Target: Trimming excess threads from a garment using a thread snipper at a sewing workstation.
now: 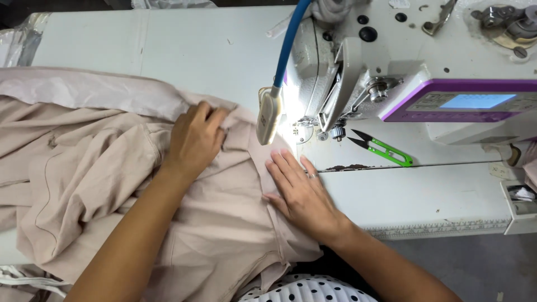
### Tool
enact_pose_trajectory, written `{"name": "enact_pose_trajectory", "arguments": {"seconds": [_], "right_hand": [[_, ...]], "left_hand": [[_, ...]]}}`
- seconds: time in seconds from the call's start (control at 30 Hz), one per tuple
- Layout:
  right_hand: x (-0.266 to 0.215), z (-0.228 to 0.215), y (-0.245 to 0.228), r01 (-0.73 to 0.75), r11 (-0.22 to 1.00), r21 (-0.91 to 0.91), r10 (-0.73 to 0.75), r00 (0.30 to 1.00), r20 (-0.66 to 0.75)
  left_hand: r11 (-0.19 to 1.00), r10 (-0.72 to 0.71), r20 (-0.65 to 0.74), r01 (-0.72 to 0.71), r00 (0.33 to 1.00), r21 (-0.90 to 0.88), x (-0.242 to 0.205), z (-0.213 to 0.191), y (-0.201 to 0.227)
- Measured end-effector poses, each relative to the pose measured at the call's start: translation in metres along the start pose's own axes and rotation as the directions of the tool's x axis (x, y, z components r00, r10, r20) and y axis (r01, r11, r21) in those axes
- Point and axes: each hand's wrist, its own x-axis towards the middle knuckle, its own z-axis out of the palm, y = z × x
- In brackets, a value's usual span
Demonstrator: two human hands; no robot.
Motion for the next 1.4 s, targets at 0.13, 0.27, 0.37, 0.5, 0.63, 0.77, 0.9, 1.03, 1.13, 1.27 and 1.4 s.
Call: {"name": "enact_pose_trajectory", "arguments": {"seconds": [0.13,0.27,0.37,0.5,0.63,0.77,0.9,1.03,1.13,1.27,1.4], "right_hand": [[-0.023,0.002,-0.007,-0.006,0.997,-0.072,0.005,1.0,-0.008],[-0.04,-0.005,-0.017,-0.008,0.998,-0.066,0.011,0.999,0.042],[-0.052,-0.014,-0.028,-0.02,0.999,-0.045,0.022,0.999,0.037],[-0.051,-0.013,-0.012,0.009,1.0,0.004,-0.009,1.0,-0.022],[-0.023,-0.002,0.009,-0.018,0.994,0.11,0.038,0.981,-0.19],[0.038,0.01,0.02,-0.146,0.939,0.313,0.205,0.964,-0.168],[0.08,0.053,0.033,-0.267,0.897,0.351,0.334,0.931,-0.145],[0.075,0.063,0.043,-0.318,0.879,0.355,0.389,0.909,-0.148],[0.051,0.027,0.027,-0.35,0.871,0.346,0.444,0.862,-0.246],[0.028,0.008,0.044,-0.564,0.747,0.352,0.652,0.725,-0.222],[0.018,0.002,0.044,-0.635,0.766,0.102,0.64,0.768,-0.028]], "left_hand": [[0.969,0.236,-0.371,-0.191,0.898,0.154,-0.015,-0.014,-0.016],[0.968,0.247,-0.521,-0.227,0.817,0.103,0.012,-0.029,-0.03],[0.985,0.172,-0.568,-0.142,0.805,0.098,0.019,-0.029,-0.05],[0.968,0.13,-0.357,-0.197,0.925,-0.158,0.025,-0.051,-0.012],[0.957,0.259,-0.159,-0.275,0.953,-0.088,-0.004,-0.015,0.045],[0.982,0.171,-0.134,-0.179,0.976,-0.056,-0.002,-0.018,0.042],[0.993,0.107,-0.108,-0.113,0.988,-0.044,-0.002,-0.027,0.041],[0.999,0.046,0.024,-0.046,0.999,0.006,-0.013,-0.024,0.023],[0.99,0.129,-0.095,-0.134,0.987,-0.05,-0.032,-0.018,0.008],[0.994,0.105,-0.131,-0.107,0.986,-0.007,-0.053,-0.014,-0.005],[0.941,0.25,-0.234,-0.292,0.94,-0.17,-0.028,-0.038,0.051]]}}
